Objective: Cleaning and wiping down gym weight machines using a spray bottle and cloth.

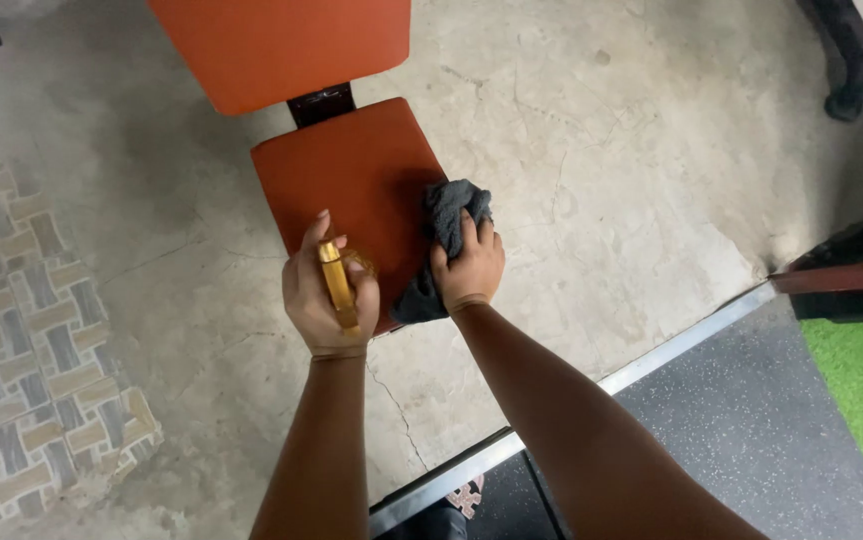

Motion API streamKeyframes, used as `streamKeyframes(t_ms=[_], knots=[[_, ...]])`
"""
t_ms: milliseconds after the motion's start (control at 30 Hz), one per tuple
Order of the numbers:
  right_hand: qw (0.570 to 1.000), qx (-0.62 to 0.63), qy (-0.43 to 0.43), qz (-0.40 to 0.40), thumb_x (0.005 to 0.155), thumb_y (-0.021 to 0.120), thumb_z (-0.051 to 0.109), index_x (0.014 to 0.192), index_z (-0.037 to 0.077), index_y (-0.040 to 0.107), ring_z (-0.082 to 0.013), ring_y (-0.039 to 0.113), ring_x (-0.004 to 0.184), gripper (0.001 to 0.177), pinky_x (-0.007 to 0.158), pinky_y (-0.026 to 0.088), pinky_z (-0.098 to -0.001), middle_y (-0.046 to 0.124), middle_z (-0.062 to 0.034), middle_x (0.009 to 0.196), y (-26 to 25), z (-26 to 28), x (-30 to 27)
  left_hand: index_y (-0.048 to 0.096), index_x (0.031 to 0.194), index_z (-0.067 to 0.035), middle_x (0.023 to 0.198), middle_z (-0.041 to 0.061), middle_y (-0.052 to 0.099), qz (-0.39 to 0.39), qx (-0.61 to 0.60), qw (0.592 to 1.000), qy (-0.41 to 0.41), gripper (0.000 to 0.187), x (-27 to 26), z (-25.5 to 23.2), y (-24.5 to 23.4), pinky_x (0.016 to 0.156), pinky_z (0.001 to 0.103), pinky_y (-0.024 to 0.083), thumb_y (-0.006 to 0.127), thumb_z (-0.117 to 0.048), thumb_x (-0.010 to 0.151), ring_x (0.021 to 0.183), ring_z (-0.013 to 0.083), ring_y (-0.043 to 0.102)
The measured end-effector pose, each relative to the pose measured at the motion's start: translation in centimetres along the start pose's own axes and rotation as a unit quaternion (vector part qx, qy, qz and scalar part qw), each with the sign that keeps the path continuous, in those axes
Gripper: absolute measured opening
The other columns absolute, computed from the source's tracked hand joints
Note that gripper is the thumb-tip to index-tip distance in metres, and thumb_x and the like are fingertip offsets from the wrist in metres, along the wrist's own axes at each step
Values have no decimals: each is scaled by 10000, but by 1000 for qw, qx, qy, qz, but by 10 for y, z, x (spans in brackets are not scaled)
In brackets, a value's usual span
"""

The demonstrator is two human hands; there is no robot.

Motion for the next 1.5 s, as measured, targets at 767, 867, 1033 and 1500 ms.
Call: streamKeyframes(t_ms=[767, 867, 1033, 1500], knots=[[997, -24, -72, -16, 719, 782, 246, 1185, 66, 651, -443, 554, 1172, 517, 1035, 418, -556, 628, -193, 1246, -12, 25, -40, 610, 1333, 51, 1088, 109, 692, 60, -193, 977, -73, 444, -28, 1, -68, 881, 352, 625, 522, -15, 903, 962, 227, 719], [991, 14, -136, 4, 628, 771, 239, 1118, 62, 660, -457, 542, 1211, 533, 1106, 369, -596, 628, -186, 1201, -18, 74, -82, 615, 1324, 66, 1204, 148, 603, 67, -148, 985, -55, 423, -52, 6, -95, 986, 371, 587, 523, -13, 919, 1099, 262, 697], [969, 104, -223, -9, 747, 789, 439, 1088, 104, 668, -464, 512, 1243, 493, 1136, 318, -622, 599, -204, 1253, -7, 121, -130, 683, 1285, 62, 1334, 186, 517, 121, 57, 989, 61, 476, -63, 11, -119, 1061, 454, 521, 648, -99, 838, 1192, 327, 577], [900, 343, 205, -173, 912, 581, 28, 1458, -19, 433, -368, 534, 1357, 567, 1171, 388, -437, 547, -194, 1431, 20, -108, -104, 681, 1229, -62, 1491, 116, 639, 310, -82, 946, 54, 299, -89, 29, -35, 1385, 594, 216, 605, -145, 952, 1610, 416, 360]])
Point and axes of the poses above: each hand's wrist, its own x-axis towards the middle knuckle, its own y-axis out of the palm, z = x × y, the point moved 1 cm from there along x, towards the middle knuckle
